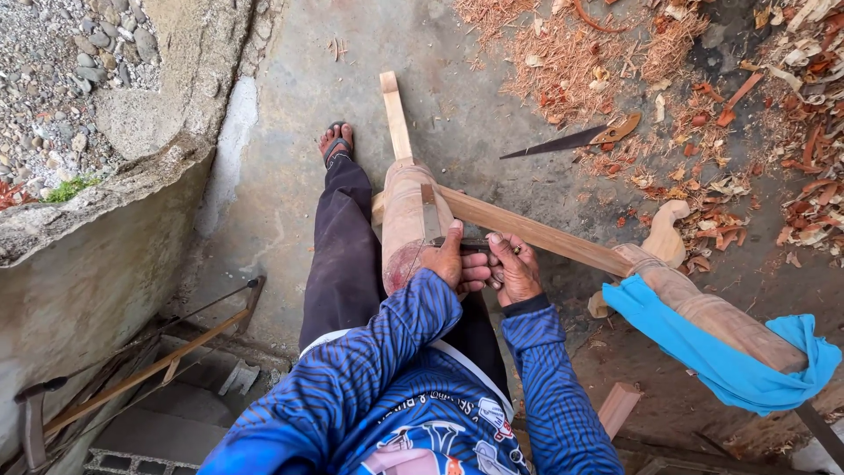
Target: Carving a wooden furniture component using a hand blade while sitting on a woodworking bench.
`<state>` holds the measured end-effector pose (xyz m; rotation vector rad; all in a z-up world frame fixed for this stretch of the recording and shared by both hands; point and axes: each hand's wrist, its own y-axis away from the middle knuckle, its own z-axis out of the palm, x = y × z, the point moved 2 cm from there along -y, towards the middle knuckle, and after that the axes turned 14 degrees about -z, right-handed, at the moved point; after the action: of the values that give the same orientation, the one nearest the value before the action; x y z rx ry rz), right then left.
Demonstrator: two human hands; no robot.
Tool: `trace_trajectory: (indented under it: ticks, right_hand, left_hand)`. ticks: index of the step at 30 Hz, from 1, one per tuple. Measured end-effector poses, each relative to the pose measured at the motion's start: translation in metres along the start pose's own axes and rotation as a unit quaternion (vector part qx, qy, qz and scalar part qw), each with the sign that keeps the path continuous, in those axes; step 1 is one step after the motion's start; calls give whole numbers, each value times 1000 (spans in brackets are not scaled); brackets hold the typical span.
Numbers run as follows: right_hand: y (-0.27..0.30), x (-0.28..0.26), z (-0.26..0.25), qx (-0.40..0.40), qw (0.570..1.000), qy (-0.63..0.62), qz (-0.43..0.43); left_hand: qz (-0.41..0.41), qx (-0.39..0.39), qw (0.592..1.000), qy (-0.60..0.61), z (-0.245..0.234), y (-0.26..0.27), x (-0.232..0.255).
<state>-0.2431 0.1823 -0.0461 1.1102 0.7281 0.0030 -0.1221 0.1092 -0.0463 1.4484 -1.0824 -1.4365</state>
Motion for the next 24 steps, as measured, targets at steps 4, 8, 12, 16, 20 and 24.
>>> trace_trajectory:
  ticks: [4,8,12,16,20,24]
  right_hand:
    - [0,0,-1,3,1000,18,-9]
    - [2,2,-1,0,1000,16,-6]
    - [9,-1,13,14,999,-31,12]
    - [4,0,17,-11,998,-59,24]
    - [6,2,13,-8,998,-48,33]
    - [-2,12,2,0,1000,-5,1]
  left_hand:
    - [-8,-31,999,16,-1,-19,-5]
    - [-41,-41,996,63,3,-33,-10]
    - [-51,-42,994,90,4,-36,-11]
    - [-57,-49,993,90,5,-51,-13]
    - [-47,-13,998,42,1,-33,-11]
    - [-93,-95,991,-19,-7,-30,0]
